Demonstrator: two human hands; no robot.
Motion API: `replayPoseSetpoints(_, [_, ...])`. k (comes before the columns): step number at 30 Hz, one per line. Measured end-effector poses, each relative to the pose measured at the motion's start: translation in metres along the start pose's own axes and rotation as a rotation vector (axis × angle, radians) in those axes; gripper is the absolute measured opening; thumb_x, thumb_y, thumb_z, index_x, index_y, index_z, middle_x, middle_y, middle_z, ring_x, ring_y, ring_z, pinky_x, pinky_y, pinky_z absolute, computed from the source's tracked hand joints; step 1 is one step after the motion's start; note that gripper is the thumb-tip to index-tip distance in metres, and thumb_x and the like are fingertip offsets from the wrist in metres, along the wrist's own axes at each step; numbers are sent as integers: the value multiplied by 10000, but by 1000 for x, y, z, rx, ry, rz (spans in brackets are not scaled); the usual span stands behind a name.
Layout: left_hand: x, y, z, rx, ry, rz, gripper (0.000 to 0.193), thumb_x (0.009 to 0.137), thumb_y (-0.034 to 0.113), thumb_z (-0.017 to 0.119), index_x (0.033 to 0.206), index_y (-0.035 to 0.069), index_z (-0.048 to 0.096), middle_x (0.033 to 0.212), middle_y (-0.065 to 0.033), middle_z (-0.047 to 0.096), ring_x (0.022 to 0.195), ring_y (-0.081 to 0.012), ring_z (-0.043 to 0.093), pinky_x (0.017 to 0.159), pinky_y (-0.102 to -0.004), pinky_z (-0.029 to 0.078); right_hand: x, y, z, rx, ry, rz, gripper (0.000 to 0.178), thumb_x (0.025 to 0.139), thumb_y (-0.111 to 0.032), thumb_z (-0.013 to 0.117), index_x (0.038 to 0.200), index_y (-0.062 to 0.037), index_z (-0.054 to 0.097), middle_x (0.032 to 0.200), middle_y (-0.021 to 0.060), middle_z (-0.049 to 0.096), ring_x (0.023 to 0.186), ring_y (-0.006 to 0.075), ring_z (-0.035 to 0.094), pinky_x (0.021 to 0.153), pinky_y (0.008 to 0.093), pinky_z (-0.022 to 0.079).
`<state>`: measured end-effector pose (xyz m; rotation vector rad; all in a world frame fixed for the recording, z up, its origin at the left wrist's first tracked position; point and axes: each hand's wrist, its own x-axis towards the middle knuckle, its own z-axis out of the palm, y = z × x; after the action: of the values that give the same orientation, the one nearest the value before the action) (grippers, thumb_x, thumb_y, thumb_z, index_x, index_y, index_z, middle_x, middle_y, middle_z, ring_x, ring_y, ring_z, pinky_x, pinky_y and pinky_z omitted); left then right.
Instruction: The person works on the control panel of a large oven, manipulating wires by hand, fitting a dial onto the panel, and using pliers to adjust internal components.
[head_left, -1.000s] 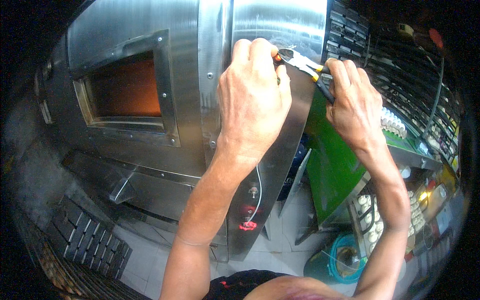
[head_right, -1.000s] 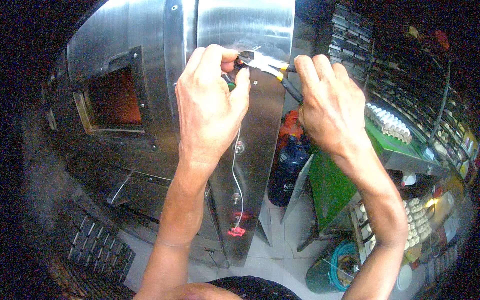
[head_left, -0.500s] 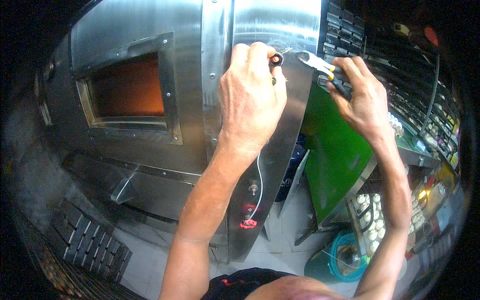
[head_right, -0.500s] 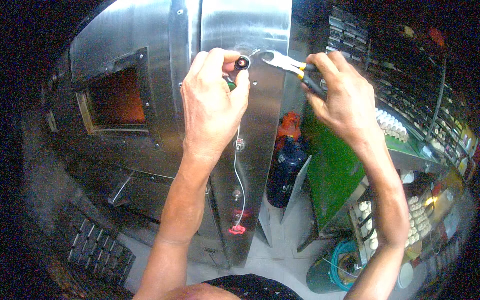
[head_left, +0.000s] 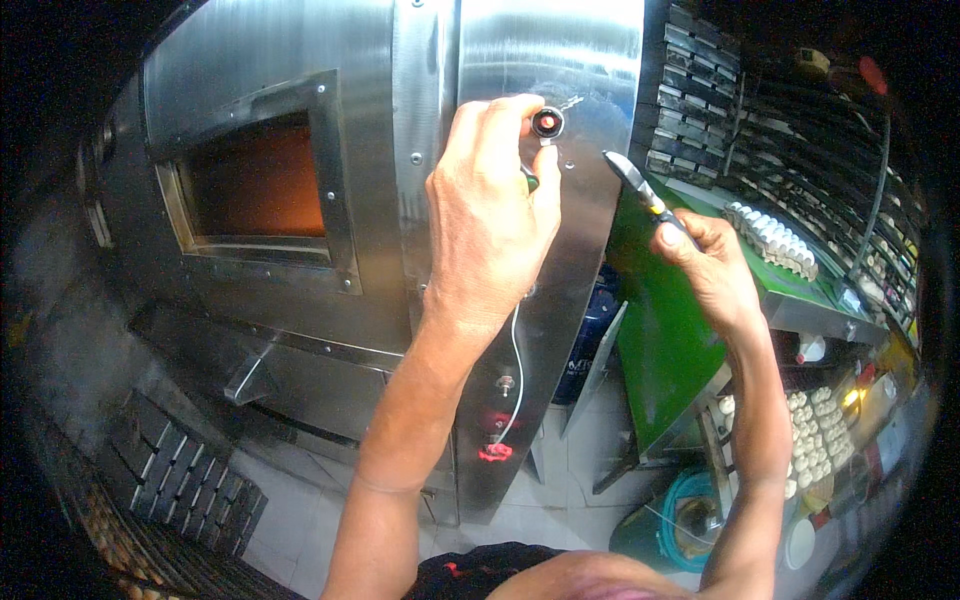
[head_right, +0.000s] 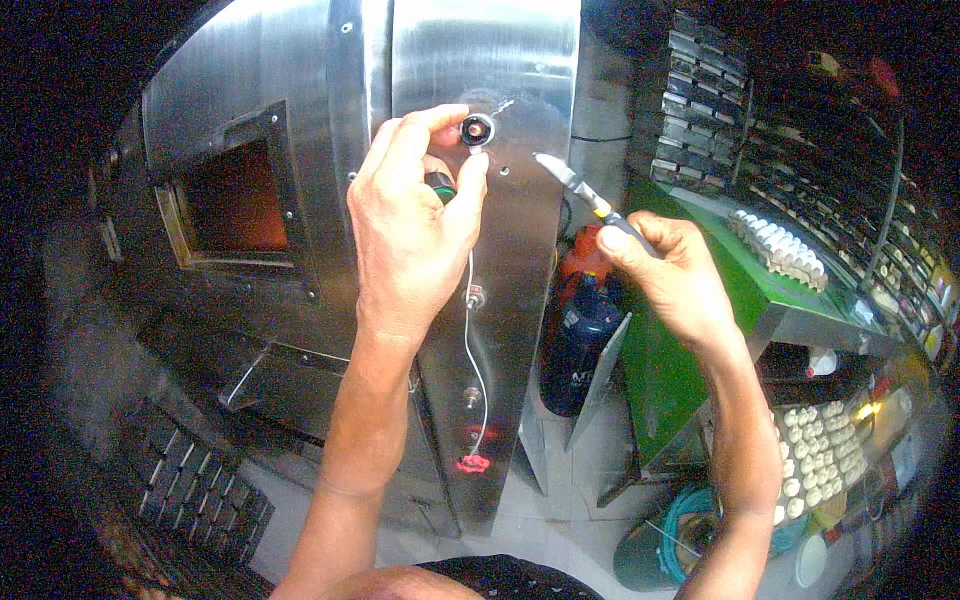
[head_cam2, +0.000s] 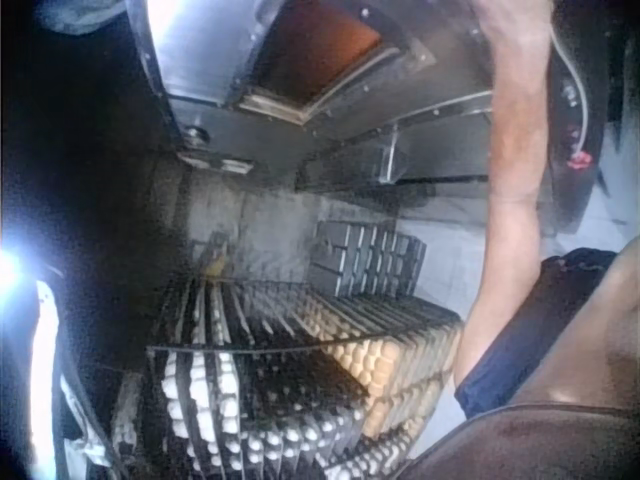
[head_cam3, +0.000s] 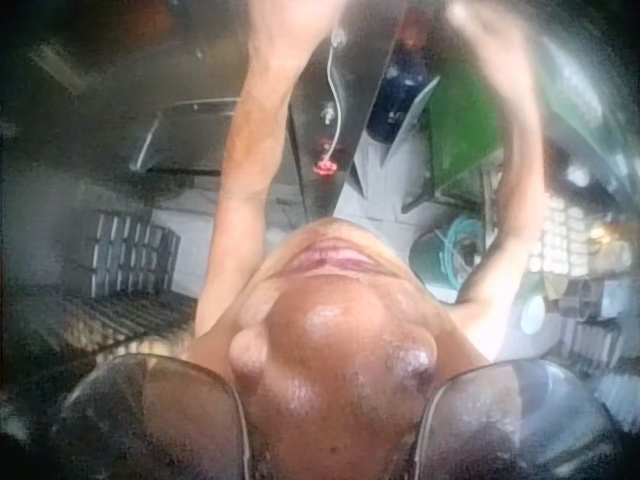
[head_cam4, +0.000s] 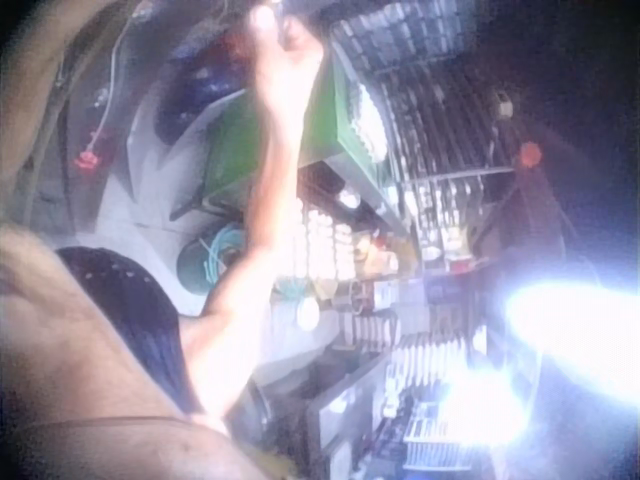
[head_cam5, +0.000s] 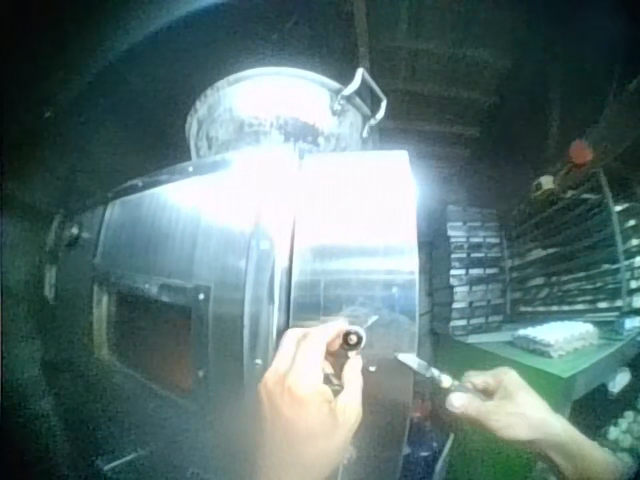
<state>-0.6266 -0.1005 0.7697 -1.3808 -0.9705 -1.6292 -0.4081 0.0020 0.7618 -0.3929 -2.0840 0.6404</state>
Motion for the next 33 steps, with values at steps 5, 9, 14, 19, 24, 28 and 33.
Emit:
replayPoseSetpoints(5, [7, -1, -7, 7, -57, 3, 279, 802, -9, 752, 1078, 20, 714, 931, -100, 703, 694, -149, 640, 690, -284, 522, 19, -20, -12, -997, 383, -740, 419, 785, -373, 813, 683, -65, 549, 823, 86, 509, 877, 326, 501, 763, 447, 394])
replayPoseSetpoints(9, [7, -2, -7, 3, -45, 31, 287, 796, -13, 747, 1078, 21, 714, 918, -103, 702, 706, -155, 654, 697, -291, 527, 39, -30, -18, -1168, 441, -966, 375, 708, -396, 832, 721, -99, 604, 915, 67, 557, 1081, 326, 537, 902, 476, 398])
replayPoseSetpoints(14, [6, 1, -5, 14, -38, 11, 286, 790, -11, 747, 1072, 12, 712, 912, -110, 700, 713, -160, 664, 695, -294, 530, 52, -43, -21, -1269, 428, -1069, 338, 678, -393, 835, 750, -136, 627, 970, 51, 562, 1197, 322, 521, 979, 505, 376])
replayPoseSetpoints(19, [4, -1, -5, 23, -17, 17, 286, 784, -18, 748, 1067, 11, 719, 900, -114, 700, 720, -163, 673, 694, -293, 535, 57, -44, -22, -1297, 395, -1072, 323, 685, -387, 831, 773, -137, 646, 998, 60, 562, 1200, 322, 523, 986, 506, 383])
replayPoseSetpoints(24, [4, -1, -4, 25, -14, 6, 277, 784, -24, 746, 1058, 11, 729, 895, -113, 706, 724, -161, 681, 699, -291, 540, 58, -48, -25, -1310, 359, -1066, 315, 697, -384, 824, 786, -137, 650, 996, 58, 569, 1177, 319, 529, 970, 493, 400])
replayPoseSetpoints(28, [4, -2, -4, 19, -19, 4, 282, 784, -24, 744, 1064, 12, 733, 907, -112, 715, 724, -158, 682, 702, -288, 541, 60, -52, -25, -1336, 345, -1098, 316, 704, -386, 821, 787, -138, 642, 988, 41, 570, 1169, 316, 534, 964, 487, 405])
replayPoseSetpoints(33, [5, 0, -5, 19, -25, -5, 291, 782, -24, 745, 1071, 10, 735, 908, -108, 720, 732, -152, 683, 711, -284, 544, 61, -55, -27, -1308, 320, -1110, 317, 744, -367, 810, 771, -94, 652, 920, 57, 574, 1158, 322, 550, 957, 485, 396])
